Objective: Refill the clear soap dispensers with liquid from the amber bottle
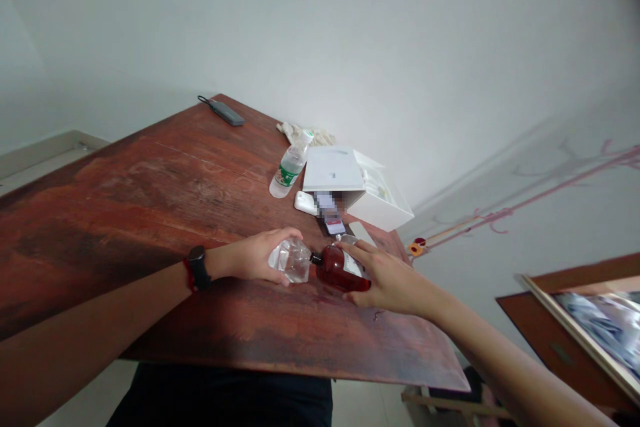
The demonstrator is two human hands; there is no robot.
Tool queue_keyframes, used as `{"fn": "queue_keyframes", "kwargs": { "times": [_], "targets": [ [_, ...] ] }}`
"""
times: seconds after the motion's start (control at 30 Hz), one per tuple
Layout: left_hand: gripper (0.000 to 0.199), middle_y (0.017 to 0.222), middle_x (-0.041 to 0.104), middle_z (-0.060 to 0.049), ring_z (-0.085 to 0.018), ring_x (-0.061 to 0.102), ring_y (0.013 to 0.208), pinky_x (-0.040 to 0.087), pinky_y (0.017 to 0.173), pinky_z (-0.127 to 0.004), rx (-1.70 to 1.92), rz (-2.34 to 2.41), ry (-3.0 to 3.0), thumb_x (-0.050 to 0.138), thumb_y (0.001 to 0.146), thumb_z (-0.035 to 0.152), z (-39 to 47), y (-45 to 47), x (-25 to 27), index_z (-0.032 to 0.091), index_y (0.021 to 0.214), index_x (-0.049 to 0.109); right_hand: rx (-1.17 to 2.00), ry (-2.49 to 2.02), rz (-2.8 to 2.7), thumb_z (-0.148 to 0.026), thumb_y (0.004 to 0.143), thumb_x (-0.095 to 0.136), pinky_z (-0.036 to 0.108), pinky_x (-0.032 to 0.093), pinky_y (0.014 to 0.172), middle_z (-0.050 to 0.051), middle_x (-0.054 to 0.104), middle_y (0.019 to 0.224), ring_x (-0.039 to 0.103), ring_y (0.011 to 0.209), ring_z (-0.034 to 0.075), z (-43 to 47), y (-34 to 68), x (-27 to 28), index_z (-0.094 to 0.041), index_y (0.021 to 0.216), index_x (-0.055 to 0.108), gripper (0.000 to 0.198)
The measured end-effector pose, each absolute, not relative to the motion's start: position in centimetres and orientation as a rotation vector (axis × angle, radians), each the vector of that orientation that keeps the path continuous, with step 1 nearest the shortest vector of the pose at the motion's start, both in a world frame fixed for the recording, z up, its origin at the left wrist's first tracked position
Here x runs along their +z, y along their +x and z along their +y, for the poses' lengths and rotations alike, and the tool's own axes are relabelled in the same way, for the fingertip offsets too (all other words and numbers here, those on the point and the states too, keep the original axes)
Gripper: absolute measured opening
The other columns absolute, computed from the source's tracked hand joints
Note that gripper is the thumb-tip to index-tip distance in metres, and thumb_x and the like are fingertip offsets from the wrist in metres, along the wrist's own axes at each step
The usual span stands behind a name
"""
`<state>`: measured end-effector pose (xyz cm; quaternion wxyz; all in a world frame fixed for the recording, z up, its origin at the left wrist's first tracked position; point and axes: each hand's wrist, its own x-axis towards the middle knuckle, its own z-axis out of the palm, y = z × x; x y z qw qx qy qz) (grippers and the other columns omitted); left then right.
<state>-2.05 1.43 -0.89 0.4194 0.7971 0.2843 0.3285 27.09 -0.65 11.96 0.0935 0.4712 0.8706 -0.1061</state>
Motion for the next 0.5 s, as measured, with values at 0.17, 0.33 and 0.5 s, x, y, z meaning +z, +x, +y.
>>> {"fn": "queue_keyframes", "kwargs": {
  "times": [0.17,0.33,0.5],
  "targets": [
    [0.074,0.135,0.069,-0.01,-0.032,0.067,0.123,0.053,0.106,-0.04,0.818,0.704,1.98,0.091,0.076,0.041,1.45,-1.95,-1.08,0.023,0.139,0.056,-0.299,1.381,2.568,-0.032,0.078,0.077,0.047,0.055,0.098,0.016,0.064,0.143,0.068,0.117,0.034,-0.6,27.14,11.91,-0.024,0.155,0.051,0.082],
    [0.076,0.13,0.071,-0.011,-0.033,0.068,0.121,0.052,0.105,-0.04,0.82,0.709,1.948,0.092,0.075,0.043,1.35,-1.92,-1.06,0.021,0.138,0.057,-0.285,1.397,2.548,-0.029,0.075,0.079,0.048,0.055,0.098,0.017,0.064,0.143,0.069,0.117,0.034,-0.59,27.11,11.85,-0.023,0.156,0.05,0.086],
    [0.075,0.133,0.07,-0.01,-0.031,0.068,0.12,0.054,0.101,-0.037,0.798,0.695,1.92,0.091,0.076,0.04,1.33,-1.93,-1.01,0.022,0.139,0.056,-0.303,1.383,2.576,-0.028,0.075,0.078,0.049,0.055,0.101,0.017,0.065,0.143,0.067,0.12,0.036,-0.61,26.93,12.05,-0.023,0.155,0.052,0.085]
  ]
}}
